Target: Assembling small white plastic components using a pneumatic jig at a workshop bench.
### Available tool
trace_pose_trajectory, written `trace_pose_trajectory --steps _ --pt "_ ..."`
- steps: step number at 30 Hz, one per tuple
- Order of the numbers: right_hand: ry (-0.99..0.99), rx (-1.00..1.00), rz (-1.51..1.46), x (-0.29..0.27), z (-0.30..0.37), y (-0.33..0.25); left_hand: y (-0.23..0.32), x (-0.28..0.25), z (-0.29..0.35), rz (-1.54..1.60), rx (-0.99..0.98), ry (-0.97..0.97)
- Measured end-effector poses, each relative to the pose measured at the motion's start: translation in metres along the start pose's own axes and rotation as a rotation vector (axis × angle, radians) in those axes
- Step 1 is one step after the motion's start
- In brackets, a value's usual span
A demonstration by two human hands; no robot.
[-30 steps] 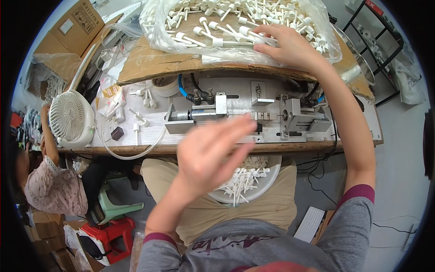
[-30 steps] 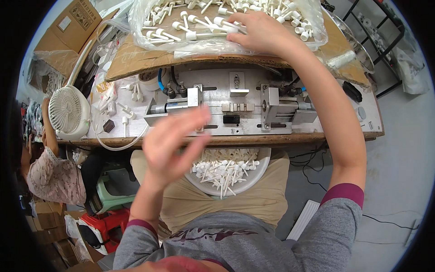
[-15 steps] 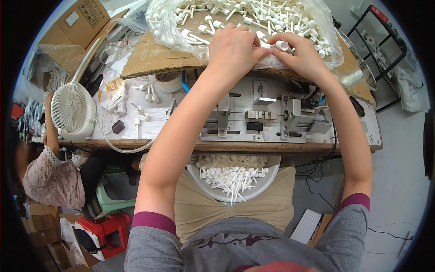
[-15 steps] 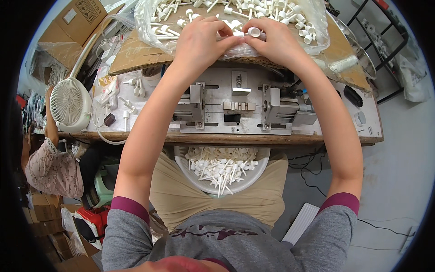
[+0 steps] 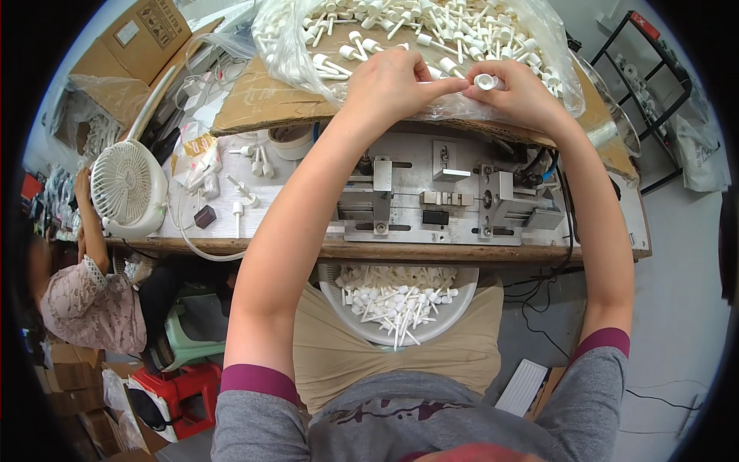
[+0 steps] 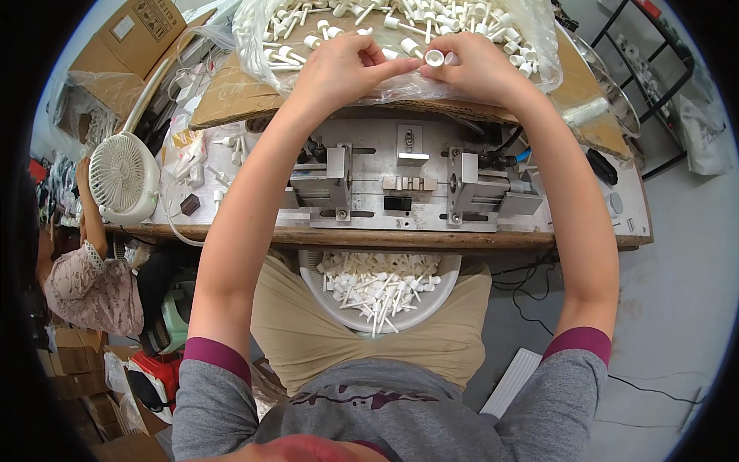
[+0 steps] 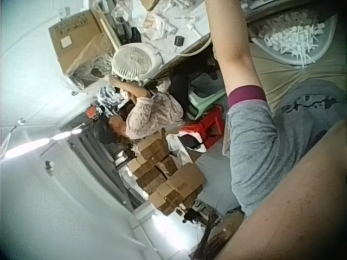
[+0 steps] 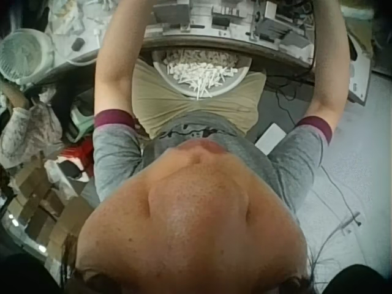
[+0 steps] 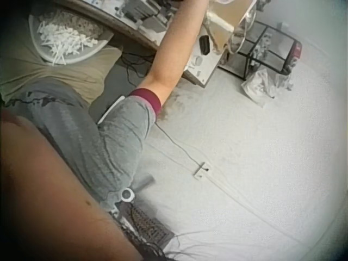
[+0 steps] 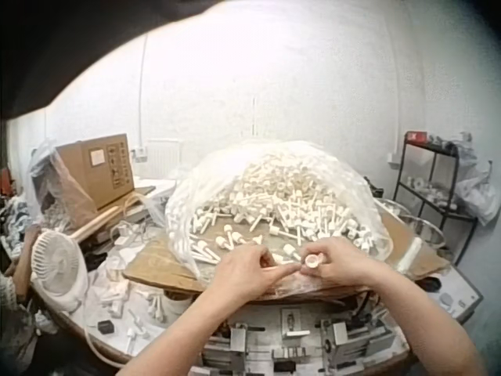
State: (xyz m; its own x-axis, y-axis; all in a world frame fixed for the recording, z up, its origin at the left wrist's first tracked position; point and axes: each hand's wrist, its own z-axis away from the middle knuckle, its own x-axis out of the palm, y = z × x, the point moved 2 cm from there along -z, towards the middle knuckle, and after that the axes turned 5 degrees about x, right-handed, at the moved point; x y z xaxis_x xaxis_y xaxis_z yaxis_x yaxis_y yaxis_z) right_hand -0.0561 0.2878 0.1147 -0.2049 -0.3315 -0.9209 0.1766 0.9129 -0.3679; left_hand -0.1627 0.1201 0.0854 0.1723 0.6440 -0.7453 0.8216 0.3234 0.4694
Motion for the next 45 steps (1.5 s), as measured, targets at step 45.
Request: trace_pose_trajectory --steps 45 --pt "0.683 -0.611 0.363 0.081 0.165 -0.032 0.064 0.018 0.175 0.572 0.083 -0.053"
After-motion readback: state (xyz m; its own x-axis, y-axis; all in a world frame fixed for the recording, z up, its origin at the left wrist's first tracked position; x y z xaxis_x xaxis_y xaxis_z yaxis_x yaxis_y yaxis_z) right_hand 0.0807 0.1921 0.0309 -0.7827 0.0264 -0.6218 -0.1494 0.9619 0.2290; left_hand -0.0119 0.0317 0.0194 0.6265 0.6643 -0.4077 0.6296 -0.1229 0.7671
